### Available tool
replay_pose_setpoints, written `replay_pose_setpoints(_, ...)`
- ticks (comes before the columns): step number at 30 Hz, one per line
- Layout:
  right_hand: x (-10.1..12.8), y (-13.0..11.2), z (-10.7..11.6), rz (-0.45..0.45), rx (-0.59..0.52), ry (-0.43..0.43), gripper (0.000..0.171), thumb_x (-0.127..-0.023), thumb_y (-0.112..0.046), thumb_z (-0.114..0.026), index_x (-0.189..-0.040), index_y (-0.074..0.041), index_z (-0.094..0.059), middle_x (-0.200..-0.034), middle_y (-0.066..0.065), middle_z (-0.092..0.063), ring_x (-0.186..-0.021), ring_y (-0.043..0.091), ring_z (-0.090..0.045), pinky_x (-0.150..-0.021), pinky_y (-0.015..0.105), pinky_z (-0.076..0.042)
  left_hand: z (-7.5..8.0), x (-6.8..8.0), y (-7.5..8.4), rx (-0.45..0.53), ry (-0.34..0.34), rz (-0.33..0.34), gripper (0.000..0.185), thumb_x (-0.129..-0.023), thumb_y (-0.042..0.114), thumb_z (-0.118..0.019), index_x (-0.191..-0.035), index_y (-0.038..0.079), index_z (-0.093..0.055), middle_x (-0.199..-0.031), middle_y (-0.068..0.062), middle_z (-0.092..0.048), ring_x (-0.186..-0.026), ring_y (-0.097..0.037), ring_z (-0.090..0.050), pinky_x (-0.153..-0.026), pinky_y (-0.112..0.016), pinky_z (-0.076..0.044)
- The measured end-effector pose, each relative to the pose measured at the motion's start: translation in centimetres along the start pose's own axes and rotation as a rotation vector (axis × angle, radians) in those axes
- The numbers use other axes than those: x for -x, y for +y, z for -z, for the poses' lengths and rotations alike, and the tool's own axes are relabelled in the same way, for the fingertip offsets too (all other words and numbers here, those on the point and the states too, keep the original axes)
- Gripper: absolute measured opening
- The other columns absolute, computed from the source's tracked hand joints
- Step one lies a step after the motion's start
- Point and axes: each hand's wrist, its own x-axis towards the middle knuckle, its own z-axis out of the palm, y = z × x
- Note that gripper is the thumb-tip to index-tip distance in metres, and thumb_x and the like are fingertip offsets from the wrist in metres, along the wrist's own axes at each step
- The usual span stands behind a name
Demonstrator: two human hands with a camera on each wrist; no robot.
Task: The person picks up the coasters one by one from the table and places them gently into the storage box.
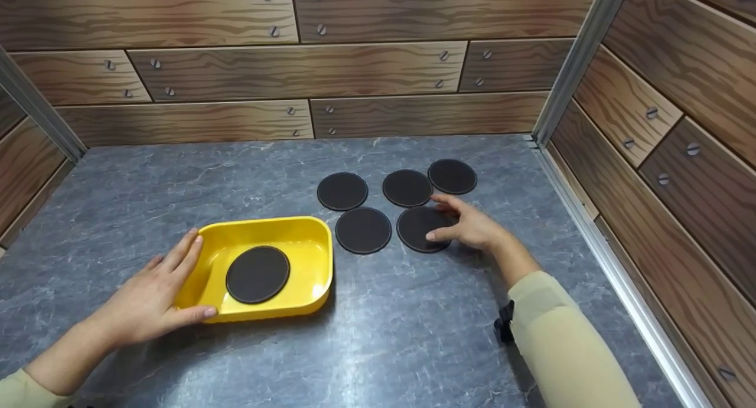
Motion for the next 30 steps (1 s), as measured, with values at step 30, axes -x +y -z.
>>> replay_pose_setpoints(30, -0.24, -0.01, -0.43, -0.014, 0.076, -0.03, 0.096, -0.09, -0.016, -0.087, -0.165, 0.001, -0.03, -0.164, 0.029, -0.036, -0.153, 0.043, -0.028, -0.116, 0.043, -0.037, 0.06, 0.1, 0.09, -0.012, -0.005, -0.004, 0.124, -0.089, 0.087, -0.053, -0.169, 0.0, -0.014, -0.177, -0.019, -0.005, -0.157, -0.045, -0.024, -0.12, -0.073, -0.024)
